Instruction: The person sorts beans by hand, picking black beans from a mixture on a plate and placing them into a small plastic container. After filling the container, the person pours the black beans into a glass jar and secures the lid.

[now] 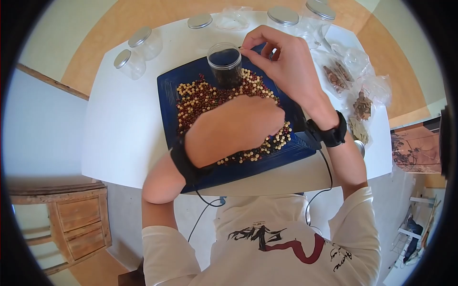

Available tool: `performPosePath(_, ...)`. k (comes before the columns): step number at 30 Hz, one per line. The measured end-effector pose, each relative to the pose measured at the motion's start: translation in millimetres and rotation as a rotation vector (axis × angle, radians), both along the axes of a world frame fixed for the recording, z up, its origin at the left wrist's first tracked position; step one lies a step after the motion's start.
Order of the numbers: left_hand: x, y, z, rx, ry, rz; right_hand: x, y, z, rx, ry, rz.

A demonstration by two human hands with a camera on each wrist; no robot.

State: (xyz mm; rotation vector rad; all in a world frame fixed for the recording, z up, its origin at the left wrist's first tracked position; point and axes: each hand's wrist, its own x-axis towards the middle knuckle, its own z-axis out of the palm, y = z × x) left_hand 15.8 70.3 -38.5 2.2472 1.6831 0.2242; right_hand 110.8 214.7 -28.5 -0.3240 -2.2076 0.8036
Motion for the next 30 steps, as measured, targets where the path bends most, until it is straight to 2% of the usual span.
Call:
performPosePath(4, 8.7, 4.3, -22.6, 0.068, -0.086, -0.08, 11.4, 7.3, 14.8, 0.055, -0.031, 0.019)
performPosePath(11, 13.8, 11.0, -27.2, -0.033, -0.102, -0.068, 31.5, 10.8, 38.7, 0.058, -0.189, 0.05)
performPosePath(16, 11.9, 11.6, -25.4, 0.04, -0.098, -0.111, 43.9, 7.4, 49.2, 0.067, -0.241, 0.064)
performPosePath(18, 10.0, 12.0, -29.1, 0.044, -0.078, -0.114, 52.2, 12.8, 52.6, 0.087, -0.459, 0.145)
performPosePath(19, 8.8, 11.5, -30.5, 0.069, -0.113, -0.12, 56.9, 15.6, 50.4, 0.087, -0.459, 0.145)
performPosePath(21, 5.5, 10.1, -29.7, 0.094, -0.148, -0.126, 64.8, 18.5, 43.4, 0.103, -0.652, 0.221)
performPosePath(23, 1.8, 11.5, -11.1, -0.107, -0.035, -0.053, 65.7, 15.9, 38.8, 0.096, -0.746, 0.284)
performPosePath(24, -2.9, 13.3, 1.4, -0.109, -0.033, -0.056, 65.5, 14.9, 35.4, 0.087, -0.841, 0.349)
performPosePath(26, -16.0, 14.5, 29.7, -0.228, -0.141, -0.057, 60.1, 13.8, 18.6, 0.098, -0.861, 0.412)
performPosePath(27, -21.6, 10.6, 41.1, -0.229, -0.139, -0.057, 55.8, 12.6, 14.2, 0.115, -0.881, 0.478)
performPosePath(28, -28.1, 6.1, 51.6, -0.153, -0.16, 0.032, 49.8, 1.2, 27.2, 0.045, -1.014, 0.487)
performPosePath(29, -35.1, 1.7, 58.4, -0.077, -0.18, 0.12, 48.2, -3.1, 24.4, 0.045, -1.013, 0.486)
performPosePath(30, -43.5, -1.4, 61.9, -0.077, -0.179, 0.118, 46.4, -5.8, 17.8, 0.063, -1.012, 0.5)
